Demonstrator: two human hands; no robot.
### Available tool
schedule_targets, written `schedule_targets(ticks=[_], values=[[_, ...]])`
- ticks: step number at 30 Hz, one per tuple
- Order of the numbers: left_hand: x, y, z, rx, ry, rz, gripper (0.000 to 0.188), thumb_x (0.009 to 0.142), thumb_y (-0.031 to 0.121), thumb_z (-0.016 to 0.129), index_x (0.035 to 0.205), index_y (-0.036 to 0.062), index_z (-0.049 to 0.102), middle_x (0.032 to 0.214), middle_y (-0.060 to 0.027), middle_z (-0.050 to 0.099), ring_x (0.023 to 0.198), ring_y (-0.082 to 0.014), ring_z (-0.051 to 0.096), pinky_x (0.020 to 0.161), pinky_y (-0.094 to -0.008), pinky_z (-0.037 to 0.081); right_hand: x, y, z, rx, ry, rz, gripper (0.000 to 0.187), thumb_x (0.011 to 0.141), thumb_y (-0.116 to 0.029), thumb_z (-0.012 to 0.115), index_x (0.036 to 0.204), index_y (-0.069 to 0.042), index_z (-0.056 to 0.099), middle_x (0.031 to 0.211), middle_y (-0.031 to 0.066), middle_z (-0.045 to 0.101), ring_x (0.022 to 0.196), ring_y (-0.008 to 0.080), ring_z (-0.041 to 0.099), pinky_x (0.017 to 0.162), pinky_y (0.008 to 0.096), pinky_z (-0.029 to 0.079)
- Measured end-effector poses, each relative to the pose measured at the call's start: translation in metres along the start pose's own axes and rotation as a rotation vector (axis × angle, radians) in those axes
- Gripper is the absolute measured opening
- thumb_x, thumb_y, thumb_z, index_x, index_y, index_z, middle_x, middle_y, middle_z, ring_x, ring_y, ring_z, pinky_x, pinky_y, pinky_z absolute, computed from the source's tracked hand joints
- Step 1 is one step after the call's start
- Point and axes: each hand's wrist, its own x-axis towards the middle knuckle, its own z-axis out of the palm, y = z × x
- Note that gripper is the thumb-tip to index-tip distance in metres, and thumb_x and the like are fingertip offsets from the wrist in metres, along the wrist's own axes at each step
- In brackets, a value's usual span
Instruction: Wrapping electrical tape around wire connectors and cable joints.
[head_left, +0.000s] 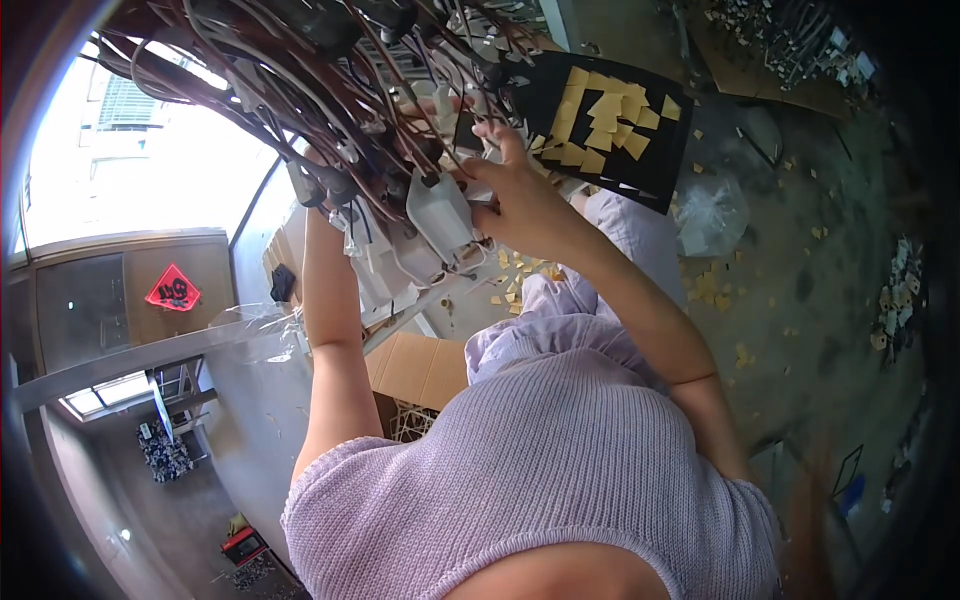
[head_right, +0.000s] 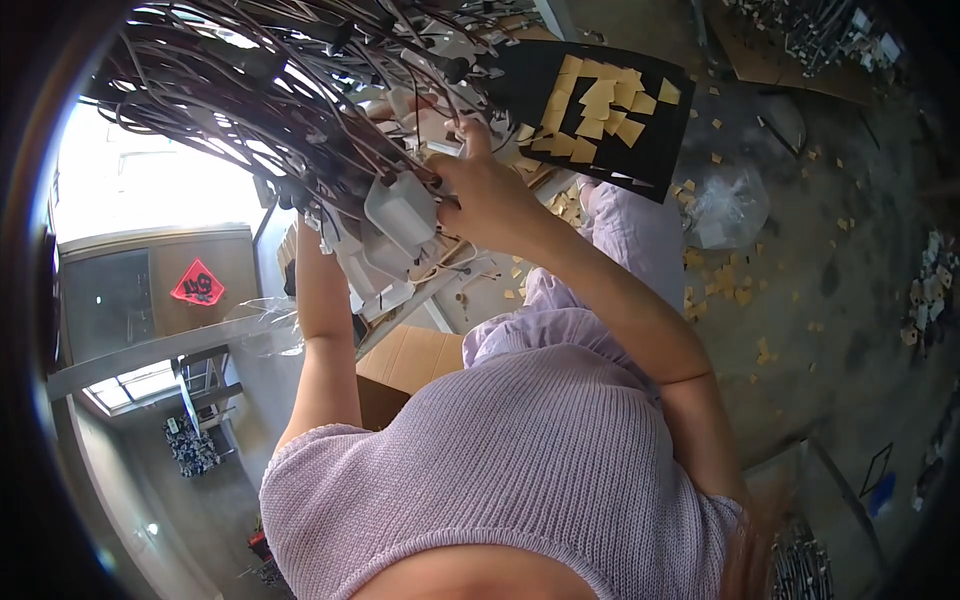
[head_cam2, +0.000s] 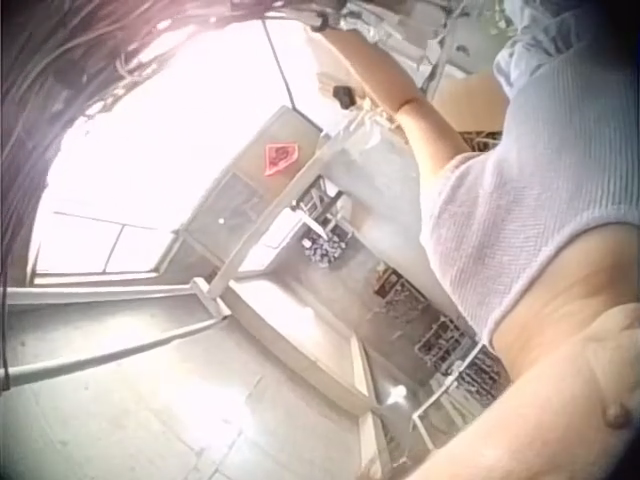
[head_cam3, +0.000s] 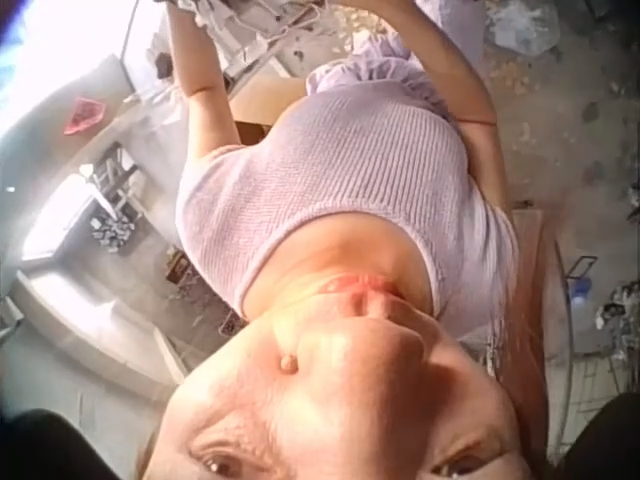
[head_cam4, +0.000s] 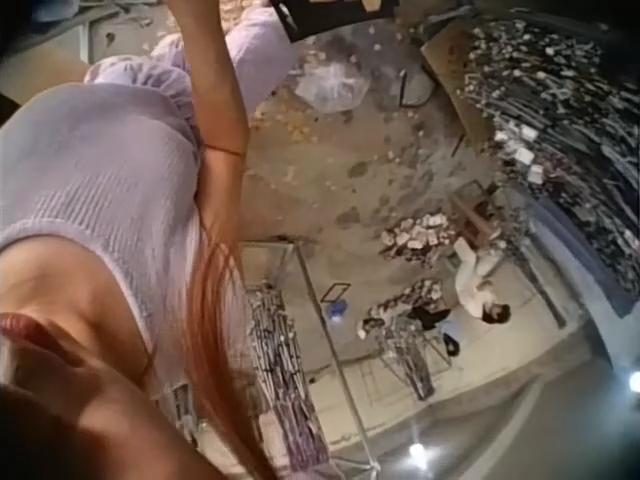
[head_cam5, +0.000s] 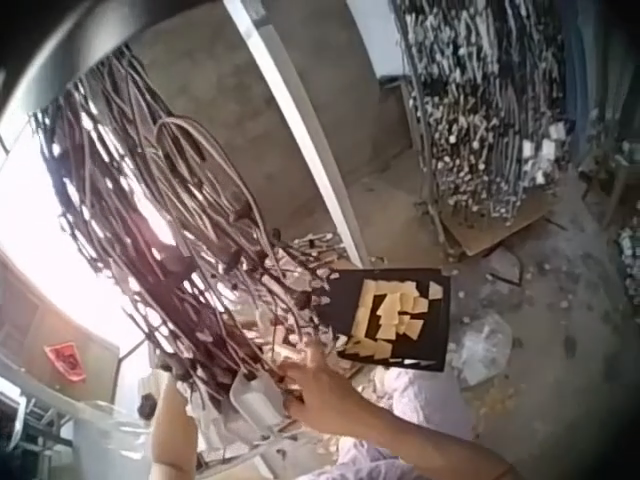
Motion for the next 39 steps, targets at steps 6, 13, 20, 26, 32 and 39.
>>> schedule_targets(ticks=[6,13,20,26,32,39], values=[[0.004,-0.019,0.012,0.004,0.013,-0.008,0.022,0.089,0.021,0.060,0.106,0.0062,0.055,0.089,0.0011,0.060,0.069,-0.0092,0.054,0.058,-0.0244,0.043,-0.008,-0.001,-0.012,-0.084,0.299,-0.086,0.033,0.071,-0.001,0.067,0.103,0.002,0.062,0.138,0.0170,0.034,0.093,0.0313,0.063,0.075,0.0323,0.052],[-0.001,-0.026,0.023,0.021,0.059,-0.035,0.024,0.089,0.020,0.060,0.108,0.0053,0.056,0.091,0.0003,0.061,0.071,-0.0098,0.056,0.060,-0.0244,0.044,-0.010,0.013,-0.049,0.173,-0.114,-0.114,0.021,0.073,-0.016,0.073,0.085,0.000,0.066,0.116,0.0104,0.057,0.091,0.0205,0.061,0.076,0.0293,0.050],[0.010,-0.001,-0.028,0.016,0.061,-0.065,0.026,0.090,0.020,0.060,0.110,0.0045,0.056,0.094,-0.0004,0.061,0.072,-0.0104,0.057,0.061,-0.0245,0.045,-0.057,0.033,-0.119,0.406,-0.100,-0.044,0.015,0.083,-0.003,0.065,0.097,-0.001,0.059,0.122,0.0052,0.054,0.089,0.0066,0.057,0.081,0.0237,0.048],[0.024,0.009,0.013,0.452,0.292,0.008,0.046,0.090,0.019,0.061,0.129,-0.0003,0.044,0.111,-0.0094,0.059,0.099,-0.0173,0.058,0.085,-0.0289,0.046,-0.110,0.018,-0.172,0.313,0.023,0.106,0.013,0.086,-0.007,0.065,0.098,-0.002,0.063,0.091,-0.0027,0.063,0.082,0.0038,0.057,0.073,0.0204,0.045],[-0.023,0.001,0.135,0.796,0.765,0.464,0.032,0.083,0.009,0.065,0.112,0.0005,0.054,0.112,-0.0105,0.057,0.101,-0.0198,0.056,0.090,-0.0326,0.045,-0.132,0.001,-0.171,0.211,0.245,0.099,0.011,0.084,-0.010,0.068,0.092,-0.005,0.063,0.084,-0.0035,0.062,0.076,0.0030,0.055,0.068,0.0200,0.043],[-0.052,-0.060,0.280,1.206,-0.019,0.777,0.026,0.069,0.003,0.060,0.095,0.0036,0.061,0.106,-0.0136,0.061,0.096,-0.0281,0.061,0.079,-0.0376,0.050,-0.127,0.004,-0.146,0.089,0.387,0.101,0.012,0.082,-0.009,0.068,0.090,-0.002,0.063,0.076,-0.0036,0.059,0.069,0.0036,0.052,0.062,0.0209,0.042]])
